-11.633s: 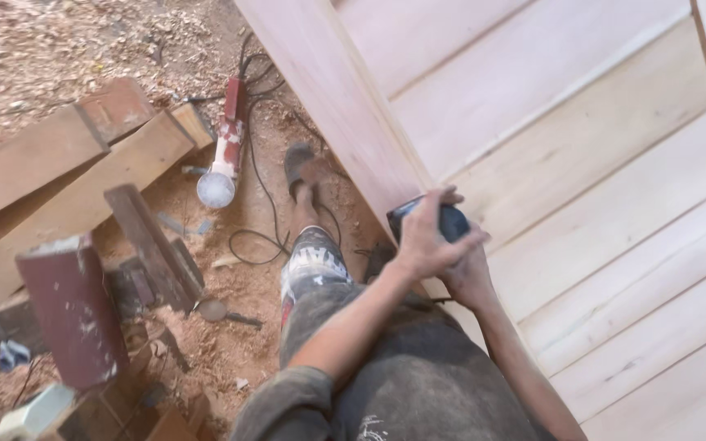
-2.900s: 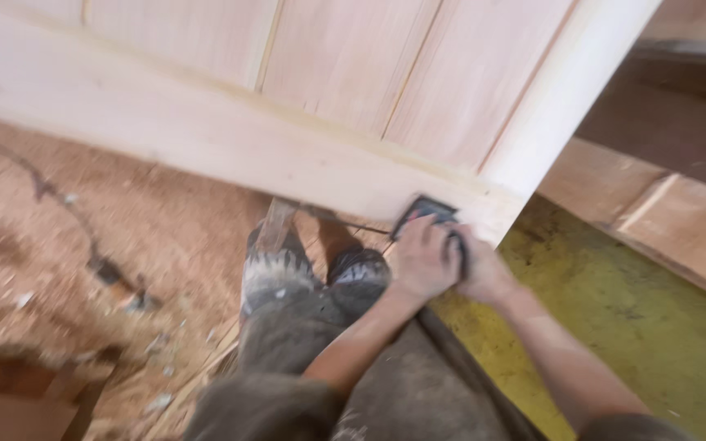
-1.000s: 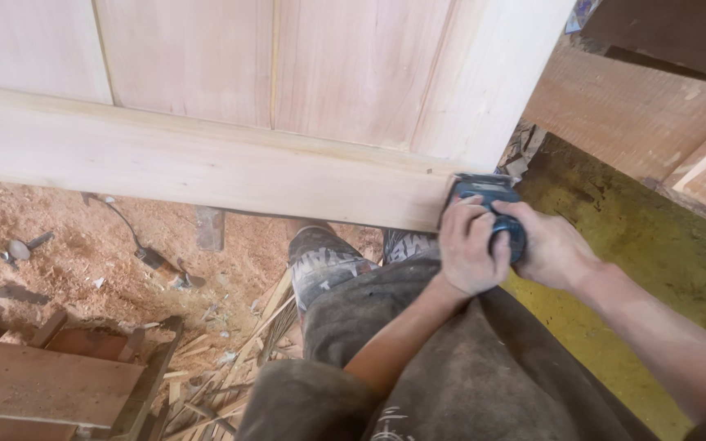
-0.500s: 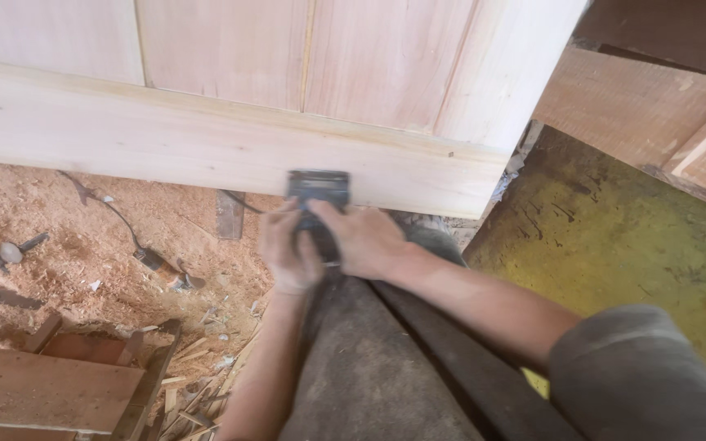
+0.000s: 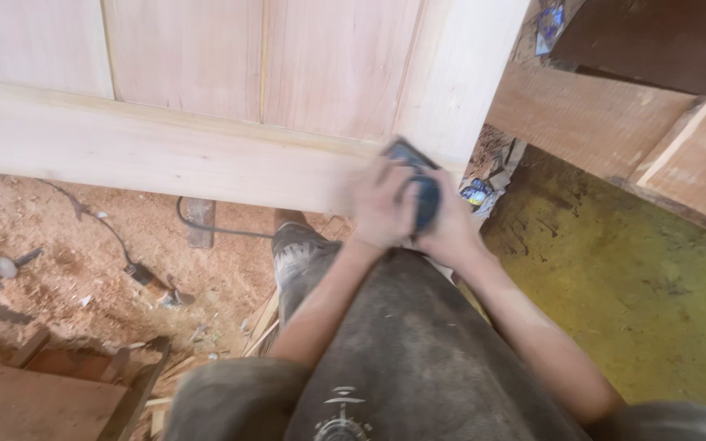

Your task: The person sands a wooden door with an electric sander, moving it across the surface and edges. They then use a chisel to remove small wood splinters from the door's edge.

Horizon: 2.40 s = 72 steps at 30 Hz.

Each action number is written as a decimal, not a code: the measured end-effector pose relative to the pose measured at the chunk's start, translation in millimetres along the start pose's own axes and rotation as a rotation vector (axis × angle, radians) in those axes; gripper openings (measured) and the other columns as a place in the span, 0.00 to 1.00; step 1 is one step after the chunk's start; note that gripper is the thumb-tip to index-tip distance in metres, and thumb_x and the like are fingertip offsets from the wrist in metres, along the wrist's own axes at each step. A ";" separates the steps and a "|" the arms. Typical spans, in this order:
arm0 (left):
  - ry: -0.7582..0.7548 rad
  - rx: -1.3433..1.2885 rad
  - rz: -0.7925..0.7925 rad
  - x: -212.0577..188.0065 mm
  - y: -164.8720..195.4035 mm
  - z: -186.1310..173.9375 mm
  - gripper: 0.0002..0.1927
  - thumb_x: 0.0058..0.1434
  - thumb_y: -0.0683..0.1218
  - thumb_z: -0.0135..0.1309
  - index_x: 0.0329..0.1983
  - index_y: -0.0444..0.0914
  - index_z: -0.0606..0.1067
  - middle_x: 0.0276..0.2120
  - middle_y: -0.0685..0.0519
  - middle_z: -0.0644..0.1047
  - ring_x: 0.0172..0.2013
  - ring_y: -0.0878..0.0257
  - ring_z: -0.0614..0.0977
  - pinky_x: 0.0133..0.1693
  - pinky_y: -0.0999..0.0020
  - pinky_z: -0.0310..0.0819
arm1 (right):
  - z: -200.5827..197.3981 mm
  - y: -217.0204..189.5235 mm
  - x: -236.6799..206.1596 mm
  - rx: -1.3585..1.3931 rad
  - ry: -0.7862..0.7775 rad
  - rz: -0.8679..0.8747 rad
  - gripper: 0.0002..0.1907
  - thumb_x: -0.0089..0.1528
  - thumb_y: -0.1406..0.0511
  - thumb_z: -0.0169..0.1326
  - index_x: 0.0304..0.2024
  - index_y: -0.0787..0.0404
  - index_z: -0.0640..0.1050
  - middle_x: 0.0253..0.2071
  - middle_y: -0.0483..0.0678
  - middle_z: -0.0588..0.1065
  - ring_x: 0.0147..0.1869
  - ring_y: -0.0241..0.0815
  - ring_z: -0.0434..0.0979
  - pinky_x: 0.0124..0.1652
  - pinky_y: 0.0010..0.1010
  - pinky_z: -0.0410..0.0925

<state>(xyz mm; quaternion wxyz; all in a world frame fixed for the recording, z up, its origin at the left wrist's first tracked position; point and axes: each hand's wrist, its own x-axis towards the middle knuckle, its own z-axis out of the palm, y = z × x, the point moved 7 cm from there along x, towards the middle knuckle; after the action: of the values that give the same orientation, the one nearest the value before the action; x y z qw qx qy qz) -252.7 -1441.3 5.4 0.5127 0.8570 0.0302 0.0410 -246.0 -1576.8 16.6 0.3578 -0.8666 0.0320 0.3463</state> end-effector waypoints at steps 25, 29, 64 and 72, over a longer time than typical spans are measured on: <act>0.660 -0.115 -0.390 -145.8 -37.8 -327.7 0.21 0.58 0.53 0.62 0.53 0.42 0.75 0.49 0.47 0.74 0.53 0.48 0.78 0.55 0.55 0.75 | 198.0 -270.7 -62.5 -0.361 -0.130 -0.480 0.41 0.49 0.64 0.71 0.59 0.65 0.64 0.50 0.58 0.76 0.52 0.49 0.80 0.48 0.38 0.73; 0.645 -0.099 -0.455 -201.3 -68.5 -404.6 0.20 0.59 0.51 0.61 0.53 0.40 0.76 0.49 0.45 0.73 0.50 0.47 0.78 0.54 0.52 0.71 | 287.2 -321.4 -97.6 -0.356 -0.244 -0.564 0.42 0.47 0.63 0.72 0.59 0.64 0.65 0.50 0.59 0.76 0.51 0.51 0.80 0.46 0.38 0.74; 1.620 0.089 -0.938 -379.8 -262.5 -679.6 0.14 0.65 0.50 0.55 0.45 0.36 0.77 0.42 0.46 0.78 0.43 0.51 0.81 0.45 0.57 0.77 | 560.6 -572.4 4.4 0.225 -0.681 -0.268 0.16 0.61 0.74 0.57 0.42 0.57 0.63 0.28 0.41 0.65 0.19 0.26 0.56 0.17 0.21 0.48; 1.818 -0.184 -1.048 -419.3 -315.2 -701.1 0.08 0.64 0.46 0.57 0.38 0.36 0.79 0.33 0.49 0.81 0.31 0.61 0.83 0.36 0.65 0.79 | 635.6 -623.5 36.7 0.049 -0.755 -0.177 0.13 0.60 0.73 0.57 0.39 0.59 0.65 0.26 0.41 0.65 0.18 0.28 0.55 0.17 0.23 0.48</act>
<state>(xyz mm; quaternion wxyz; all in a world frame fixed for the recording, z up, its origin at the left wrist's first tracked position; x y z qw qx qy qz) -743.8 -717.2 41.3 0.3137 0.3414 0.7670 0.4436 -396.1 -699.0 46.2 0.3934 -0.6689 -0.1687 0.6078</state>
